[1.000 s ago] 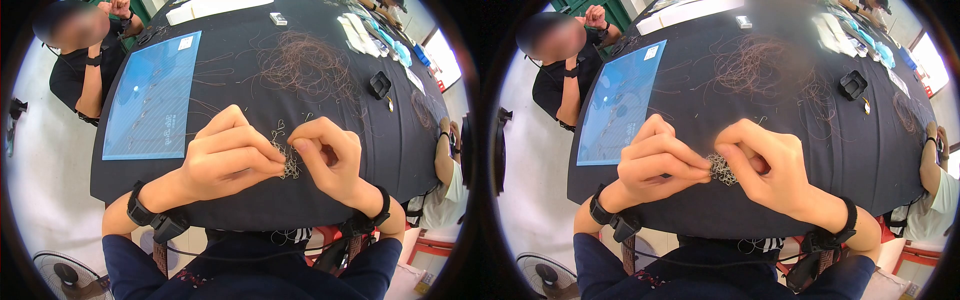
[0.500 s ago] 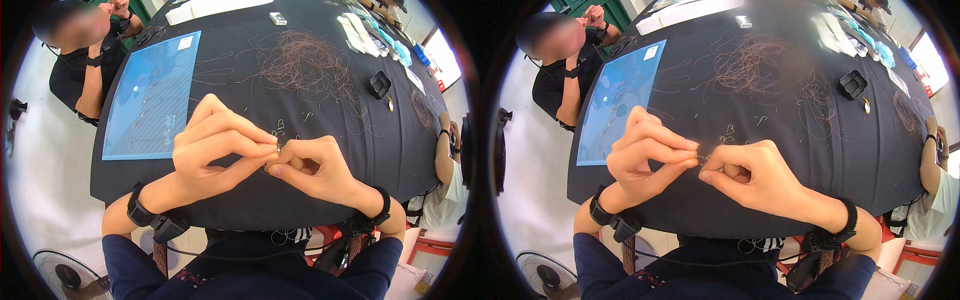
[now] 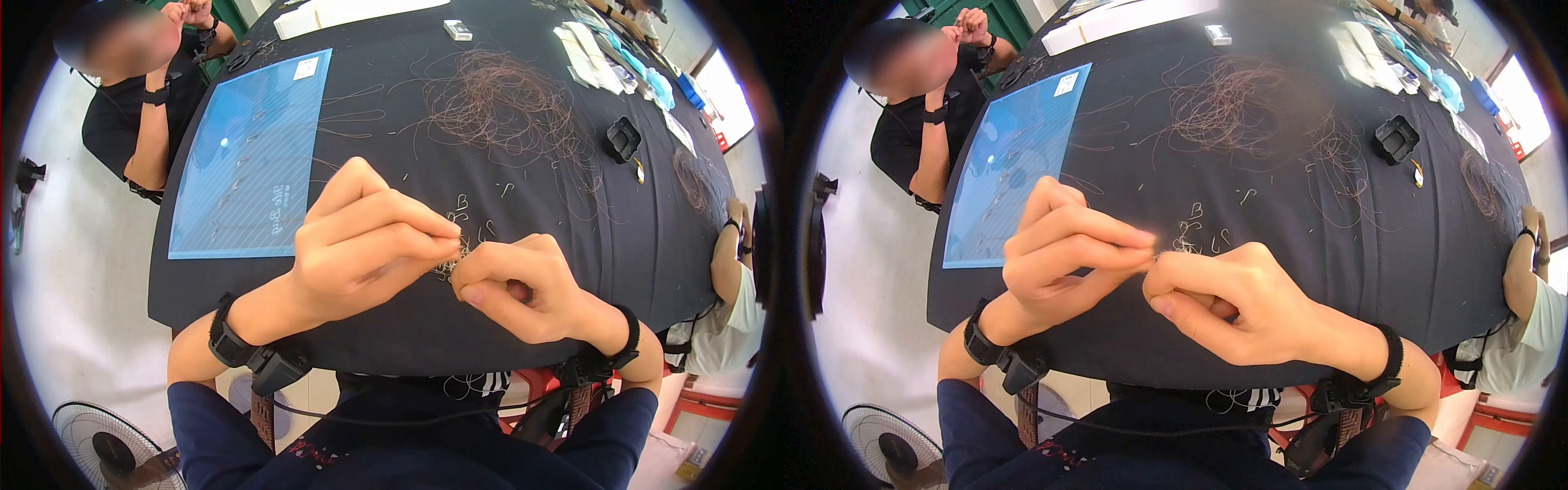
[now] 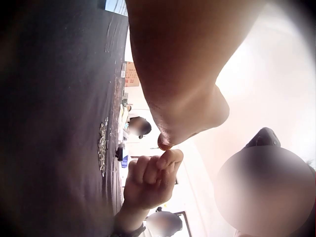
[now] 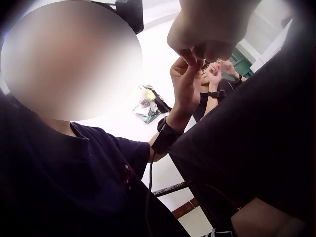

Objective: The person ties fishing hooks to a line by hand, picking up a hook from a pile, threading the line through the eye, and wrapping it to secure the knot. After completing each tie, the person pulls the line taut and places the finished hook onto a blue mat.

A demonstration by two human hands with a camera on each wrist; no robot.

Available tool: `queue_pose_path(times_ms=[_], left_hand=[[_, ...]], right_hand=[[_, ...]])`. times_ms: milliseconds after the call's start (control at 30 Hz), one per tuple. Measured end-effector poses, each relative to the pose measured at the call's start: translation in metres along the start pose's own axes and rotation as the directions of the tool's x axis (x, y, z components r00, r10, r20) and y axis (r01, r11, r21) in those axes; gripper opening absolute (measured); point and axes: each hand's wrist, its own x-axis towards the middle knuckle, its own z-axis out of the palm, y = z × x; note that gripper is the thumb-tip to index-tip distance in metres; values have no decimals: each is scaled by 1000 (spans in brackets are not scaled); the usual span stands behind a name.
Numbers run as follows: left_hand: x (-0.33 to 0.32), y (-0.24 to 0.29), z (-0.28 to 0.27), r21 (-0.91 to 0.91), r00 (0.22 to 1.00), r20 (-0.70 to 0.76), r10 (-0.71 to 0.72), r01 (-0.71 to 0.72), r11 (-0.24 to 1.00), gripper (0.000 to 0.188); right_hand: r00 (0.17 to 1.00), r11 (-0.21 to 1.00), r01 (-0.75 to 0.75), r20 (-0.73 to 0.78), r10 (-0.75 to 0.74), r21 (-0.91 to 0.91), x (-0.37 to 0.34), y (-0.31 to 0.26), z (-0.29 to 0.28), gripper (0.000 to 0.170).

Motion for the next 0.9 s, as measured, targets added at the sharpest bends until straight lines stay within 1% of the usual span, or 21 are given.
queue_pose_path(times_ms=[133,233,333,533,633,733,833,900], left_hand=[[-1,-3,3,-35,1000,24,0,0,999,21],[-1,0,5,-45,1000,31,-5,7,999,20],[0,0,5,-35,997,67,36,-34,999,21],[-1,5,3,-89,993,109,40,-31,996,23],[-2,6,2,-96,995,87,44,-36,995,23],[-3,6,1,-75,996,67,65,-60,995,24],[-3,7,-1,-65,997,53,61,-58,996,23],[-2,8,-3,-86,998,58,33,-28,996,23]], right_hand=[[1000,1000,-12,6,12,7,-1,1,-2,6],[998,997,-51,-19,52,56,-3,6,-4,6],[995,998,-44,-89,47,44,-2,5,-5,6],[976,991,-129,-181,121,-38,1,2,-4,4],[967,989,-138,-223,124,-49,2,4,-1,3],[967,989,-145,-216,135,-32,2,6,-1,4],[954,978,-204,-217,206,34,1,9,1,6],[958,974,-223,-176,226,36,1,11,1,5]])
